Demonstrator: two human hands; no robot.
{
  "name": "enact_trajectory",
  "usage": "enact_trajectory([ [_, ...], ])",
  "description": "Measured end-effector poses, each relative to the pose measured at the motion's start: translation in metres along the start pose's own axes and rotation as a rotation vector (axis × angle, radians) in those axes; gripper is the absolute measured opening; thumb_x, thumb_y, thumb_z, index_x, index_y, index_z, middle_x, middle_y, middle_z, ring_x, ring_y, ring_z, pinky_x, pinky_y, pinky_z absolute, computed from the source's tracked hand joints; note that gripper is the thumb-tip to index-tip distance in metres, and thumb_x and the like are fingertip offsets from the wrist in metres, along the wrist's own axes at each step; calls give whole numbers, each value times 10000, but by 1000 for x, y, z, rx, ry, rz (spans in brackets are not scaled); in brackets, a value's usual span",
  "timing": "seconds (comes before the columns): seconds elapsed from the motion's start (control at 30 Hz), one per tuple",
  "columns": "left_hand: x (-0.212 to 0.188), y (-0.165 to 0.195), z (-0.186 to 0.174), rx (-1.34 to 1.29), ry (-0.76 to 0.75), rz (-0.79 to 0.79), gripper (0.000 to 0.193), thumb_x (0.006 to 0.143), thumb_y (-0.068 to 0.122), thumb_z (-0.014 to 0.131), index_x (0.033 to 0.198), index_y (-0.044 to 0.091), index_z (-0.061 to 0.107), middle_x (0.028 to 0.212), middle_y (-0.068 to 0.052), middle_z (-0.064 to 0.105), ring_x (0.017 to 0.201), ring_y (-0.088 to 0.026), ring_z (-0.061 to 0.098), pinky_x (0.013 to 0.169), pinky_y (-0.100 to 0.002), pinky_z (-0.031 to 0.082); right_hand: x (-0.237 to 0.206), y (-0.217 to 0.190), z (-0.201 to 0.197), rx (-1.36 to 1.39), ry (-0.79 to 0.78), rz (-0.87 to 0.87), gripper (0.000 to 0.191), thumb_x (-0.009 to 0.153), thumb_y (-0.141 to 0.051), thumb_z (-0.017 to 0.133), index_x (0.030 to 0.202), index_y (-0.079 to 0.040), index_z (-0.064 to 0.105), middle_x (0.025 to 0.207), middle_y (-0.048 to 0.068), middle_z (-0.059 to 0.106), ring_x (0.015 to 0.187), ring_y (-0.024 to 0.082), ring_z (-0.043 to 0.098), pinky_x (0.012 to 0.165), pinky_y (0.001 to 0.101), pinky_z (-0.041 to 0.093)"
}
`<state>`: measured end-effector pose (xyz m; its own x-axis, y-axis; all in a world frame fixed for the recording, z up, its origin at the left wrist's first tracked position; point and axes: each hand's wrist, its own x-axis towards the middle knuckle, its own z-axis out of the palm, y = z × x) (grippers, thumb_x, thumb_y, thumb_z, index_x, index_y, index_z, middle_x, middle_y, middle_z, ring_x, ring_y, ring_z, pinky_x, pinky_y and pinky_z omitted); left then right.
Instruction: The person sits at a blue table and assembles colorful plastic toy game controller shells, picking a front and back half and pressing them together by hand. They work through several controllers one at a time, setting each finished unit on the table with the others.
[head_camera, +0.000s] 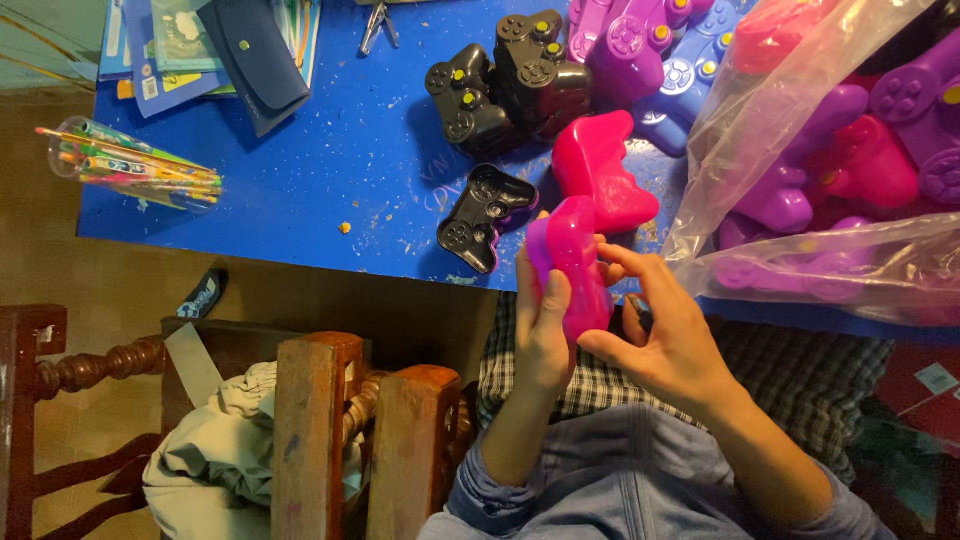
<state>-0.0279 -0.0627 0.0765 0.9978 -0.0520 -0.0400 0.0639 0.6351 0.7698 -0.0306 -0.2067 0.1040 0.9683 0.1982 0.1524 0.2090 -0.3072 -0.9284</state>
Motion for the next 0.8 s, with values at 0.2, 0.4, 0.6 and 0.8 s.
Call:
enact_trajectory([
  [0.2, -4, 6, -2, 252, -13, -30, 645, 1122, 298, 417, 1664, 27, 195, 1521, -161, 498, 1317, -236, 567, 1121, -381, 463, 5, -1, 1, 136, -66, 344, 871, 697, -167, 858, 1495, -130, 509, 1141, 8, 698, 616, 72, 469, 536, 213, 408],
  [0.4, -8, 13, 0, 476, -51, 112, 646, 1145, 322, 437, 1656, -8, 218, 1623, -184, 438, 1446, -229, 478, 1229, -369, 372, -3, 20, -5, 421, -101, 199, 710, 813, -110, 819, 1460, -22, 539, 1189, 23, 635, 941, 66, 622, 734, 197, 509],
  [0.6, 1, 23, -18, -37, -161, -50, 689, 1147, 435, 433, 1617, -52, 305, 1507, -248, 534, 1341, -370, 573, 1177, -519, 448, -10, 55, -25, 906, -146, 359, 623, 931, -259, 732, 1377, 138, 555, 1058, 138, 654, 704, 84, 519, 607, 224, 407],
  [0.8, 8, 18, -25, -570, -122, -266, 785, 1124, 534, 383, 1640, -46, 268, 1562, -281, 449, 1364, -379, 546, 1183, -564, 427, -9, 65, -35, 1363, -87, 375, 846, 1027, -575, 512, 1492, 127, 429, 1135, 226, 656, 467, 84, 398, 422, 247, 298],
])
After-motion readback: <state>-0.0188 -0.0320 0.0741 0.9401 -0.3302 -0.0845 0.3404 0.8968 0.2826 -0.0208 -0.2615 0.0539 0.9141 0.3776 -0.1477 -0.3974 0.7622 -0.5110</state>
